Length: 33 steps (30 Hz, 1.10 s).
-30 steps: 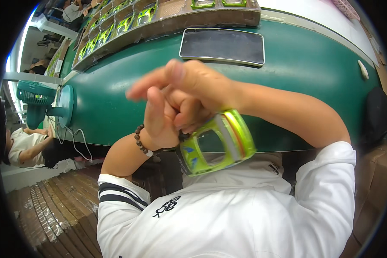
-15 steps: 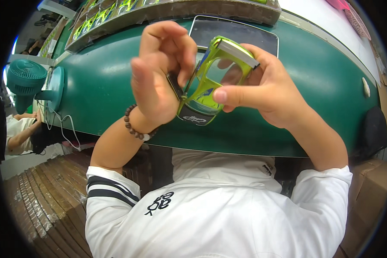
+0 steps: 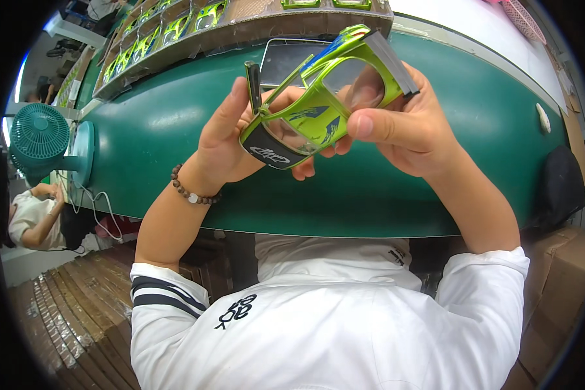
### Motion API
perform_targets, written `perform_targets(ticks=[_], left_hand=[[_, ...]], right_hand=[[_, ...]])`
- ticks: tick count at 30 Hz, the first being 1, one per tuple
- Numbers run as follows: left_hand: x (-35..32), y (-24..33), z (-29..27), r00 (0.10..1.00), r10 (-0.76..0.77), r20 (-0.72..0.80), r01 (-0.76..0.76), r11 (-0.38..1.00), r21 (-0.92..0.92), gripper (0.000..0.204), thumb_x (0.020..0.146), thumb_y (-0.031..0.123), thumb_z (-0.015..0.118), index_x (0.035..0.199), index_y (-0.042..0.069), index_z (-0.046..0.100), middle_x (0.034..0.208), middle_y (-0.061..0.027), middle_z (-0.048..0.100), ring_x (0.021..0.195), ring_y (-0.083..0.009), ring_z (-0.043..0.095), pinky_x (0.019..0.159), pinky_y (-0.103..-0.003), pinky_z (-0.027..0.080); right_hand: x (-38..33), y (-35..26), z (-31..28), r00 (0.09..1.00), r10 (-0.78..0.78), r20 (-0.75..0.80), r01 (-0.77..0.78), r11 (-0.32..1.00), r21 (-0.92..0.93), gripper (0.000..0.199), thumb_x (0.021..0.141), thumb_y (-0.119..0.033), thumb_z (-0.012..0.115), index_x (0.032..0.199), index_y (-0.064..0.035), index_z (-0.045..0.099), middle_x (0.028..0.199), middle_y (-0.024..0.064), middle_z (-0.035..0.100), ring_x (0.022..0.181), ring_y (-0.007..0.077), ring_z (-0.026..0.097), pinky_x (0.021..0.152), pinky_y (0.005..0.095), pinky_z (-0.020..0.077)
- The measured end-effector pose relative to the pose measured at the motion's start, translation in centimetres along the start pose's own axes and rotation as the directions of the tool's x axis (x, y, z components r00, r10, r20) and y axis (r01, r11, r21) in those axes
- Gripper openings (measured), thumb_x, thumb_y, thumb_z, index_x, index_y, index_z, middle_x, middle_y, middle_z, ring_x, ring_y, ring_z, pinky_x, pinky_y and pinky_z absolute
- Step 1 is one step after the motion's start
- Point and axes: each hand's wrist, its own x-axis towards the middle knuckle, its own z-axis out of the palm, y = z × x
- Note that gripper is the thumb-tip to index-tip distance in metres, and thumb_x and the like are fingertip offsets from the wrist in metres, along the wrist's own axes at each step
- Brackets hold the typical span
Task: The person sits at a green workbench and assembles small green toy cars. They pick up a car body from a tray, insert a small black component into the chassis, and place the finished unit back into the tray. The process is repeated for multiple units.
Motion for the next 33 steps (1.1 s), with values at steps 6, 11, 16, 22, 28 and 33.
perform_targets(ticks=[6, 11, 16, 22, 28, 33], left_hand=[[-0.4, 0.7, 0.2, 0.999, 0.045, -0.022, -0.044, 0.998, 0.049, 0.058, 0.091, 0.055, 0.042, 0.123, 0.007, 0.051, 0.108, -0.014, 0.061, 0.091, -0.0194, 0.062, 0.075, -0.031, 0.053], [-0.1, 2.4, -0.3, 0.777, 0.621, 0.104, -0.371, 0.318, 0.872, 0.077, 0.07, 0.025, 0.081, 0.13, 0.002, 0.039, 0.115, -0.0117, 0.057, 0.093, -0.0179, 0.058, 0.082, -0.032, 0.048], [-0.5, 1.2, -0.3, 0.633, 0.666, 0.395, -0.326, -0.234, 0.916, 0.094, 0.058, 0.012, 0.088, 0.132, -0.002, 0.033, 0.119, -0.0179, 0.054, 0.099, -0.0213, 0.058, 0.084, -0.032, 0.049], [-1.0, 1.1, -0.1, 0.549, 0.716, 0.432, -0.295, -0.318, 0.901, 0.102, 0.06, 0.014, 0.088, 0.135, -0.002, 0.022, 0.118, -0.0233, 0.052, 0.104, -0.0263, 0.058, 0.085, -0.034, 0.051], [-0.7, 1.0, 0.0, 0.526, 0.755, 0.392, -0.291, -0.273, 0.917, 0.11, 0.057, 0.018, 0.09, 0.136, -0.001, 0.016, 0.119, -0.0219, 0.049, 0.104, -0.0252, 0.057, 0.087, -0.035, 0.05], [-0.8, 1.2, 0.3, 0.522, 0.761, 0.386, -0.304, -0.257, 0.918, 0.111, 0.058, 0.023, 0.089, 0.137, -0.001, 0.015, 0.121, -0.0189, 0.047, 0.104, -0.0232, 0.055, 0.088, -0.033, 0.048]], right_hand=[[0.0, -0.2, -0.1, 0.998, -0.028, -0.048, 0.024, 0.996, -0.086, 0.035, 0.077, -0.007, 0.072, 0.105, -0.0009, 0.051, 0.094, 0.0145, 0.062, 0.083, 0.0225, 0.063, 0.072, 0.033, 0.0527], [0.9, 0.6, -0.4, 0.957, -0.262, -0.122, 0.177, 0.865, -0.469, 0.068, 0.076, -0.007, 0.072, 0.132, -0.0001, 0.035, 0.121, 0.015, 0.05, 0.111, 0.0239, 0.051, 0.091, 0.0356, 0.045], [0.1, 1.9, -0.7, 0.793, -0.596, 0.128, 0.389, 0.334, -0.859, 0.081, 0.066, -0.003, 0.078, 0.132, 0.0019, 0.031, 0.115, 0.0118, 0.051, 0.089, 0.0168, 0.059, 0.073, 0.0262, 0.0494], [0.6, 1.8, -1.3, 0.646, -0.688, 0.33, 0.407, -0.055, -0.912, 0.069, 0.071, -0.003, 0.072, 0.127, 0.0042, 0.033, 0.122, 0.0173, 0.04, 0.083, 0.0161, 0.057, 0.063, 0.0238, 0.0478], [0.2, 1.5, -1.3, 0.544, -0.712, 0.444, 0.513, -0.137, -0.848, 0.067, 0.072, -0.01, 0.073, 0.126, 0.0014, 0.034, 0.119, 0.0194, 0.041, 0.081, 0.0176, 0.056, 0.062, 0.0245, 0.0482], [-0.7, 0.6, -0.9, 0.525, -0.596, 0.608, 0.501, -0.361, -0.787, 0.069, 0.071, -0.012, 0.075, 0.123, 0.0007, 0.032, 0.116, 0.0211, 0.043, 0.084, 0.0262, 0.058, 0.063, 0.0281, 0.0507]])
